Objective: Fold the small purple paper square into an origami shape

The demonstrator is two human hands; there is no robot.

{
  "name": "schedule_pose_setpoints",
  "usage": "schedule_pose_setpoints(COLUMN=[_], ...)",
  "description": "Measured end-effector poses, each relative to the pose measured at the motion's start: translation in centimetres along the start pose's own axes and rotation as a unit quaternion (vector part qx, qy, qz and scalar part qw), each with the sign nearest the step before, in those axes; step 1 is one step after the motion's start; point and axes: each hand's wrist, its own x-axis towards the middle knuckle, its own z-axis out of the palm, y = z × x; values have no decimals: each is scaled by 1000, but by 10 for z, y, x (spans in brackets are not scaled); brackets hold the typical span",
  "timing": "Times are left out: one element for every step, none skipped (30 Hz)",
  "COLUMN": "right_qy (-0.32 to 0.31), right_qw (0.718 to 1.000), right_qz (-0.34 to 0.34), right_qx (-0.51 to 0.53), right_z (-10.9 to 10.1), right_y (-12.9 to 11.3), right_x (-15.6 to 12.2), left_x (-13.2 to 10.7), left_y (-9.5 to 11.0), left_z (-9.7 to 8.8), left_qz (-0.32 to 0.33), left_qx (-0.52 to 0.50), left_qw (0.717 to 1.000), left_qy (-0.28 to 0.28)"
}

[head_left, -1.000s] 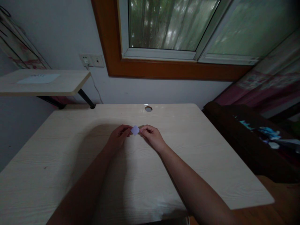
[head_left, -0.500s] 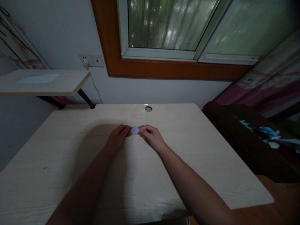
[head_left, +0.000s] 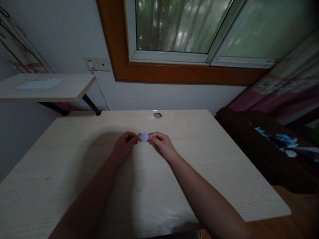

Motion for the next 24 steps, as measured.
schedule_pose_setpoints(right_qy=[2,2,2,2,1,1,0,0,0,0,0,1,2,2,2,1,0,-2,-3,-4,-4,-5,-4,-5], right_qw=[1000,1000,1000,1000,1000,1000,1000,1000,1000,1000,1000,1000,1000,1000,1000,1000,1000,1000,1000,1000,1000,1000,1000,1000], right_qz=[1,2,3,4,6,6,7,7,7,7,6,5,5,5,5,4,4,4,3,2,2,2,2,2], right_qx=[7,13,17,19,20,19,18,17,16,16,16,16,16,17,17,17,18,18,18,18,17,17,18,20], right_z=[0,0,0,-1,-1,-1,-1,-1,-1,0,0,0,0,0,0,-1,-1,-1,-1,-1,-1,-1,-1,-1], right_y=[0,1,1,1,1,1,0,0,-1,-2,-2,-3,-2,-2,-2,-1,0,0,0,0,0,0,0,0], right_x=[0,1,1,1,1,1,1,1,1,1,0,0,0,0,0,0,0,1,1,1,0,0,0,0], left_x=[0,0,0,-1,-1,-1,-1,0,0,0,0,1,1,1,1,1,1,1,1,1,1,1,1,1], left_y=[0,1,2,3,3,3,3,3,2,1,1,0,-1,-1,-2,-2,-3,-3,-4,-4,-4,-4,-4,-4], left_z=[0,0,0,0,0,0,-1,-1,-1,-1,-1,-1,-1,-1,-1,-1,-1,-2,-2,-2,-3,-3,-3,-3], left_qz=[0,-1,-1,-1,-2,-3,-5,-7,-8,-8,-7,-6,-4,-1,1,2,3,4,4,5,5,4,3,2], left_qx=[0,2,5,8,11,13,13,11,9,7,6,8,11,15,18,21,22,21,19,18,19,21,23,23], left_qw=[1000,1000,1000,1000,1000,1000,1000,1000,1000,1000,1000,1000,1000,1000,1000,1000,1000,1000,1000,1000,1000,1000,1000,1000], left_qy=[2,4,7,9,10,11,11,13,13,13,14,12,10,7,5,4,3,3,3,0,-2,-4,-5,-5])
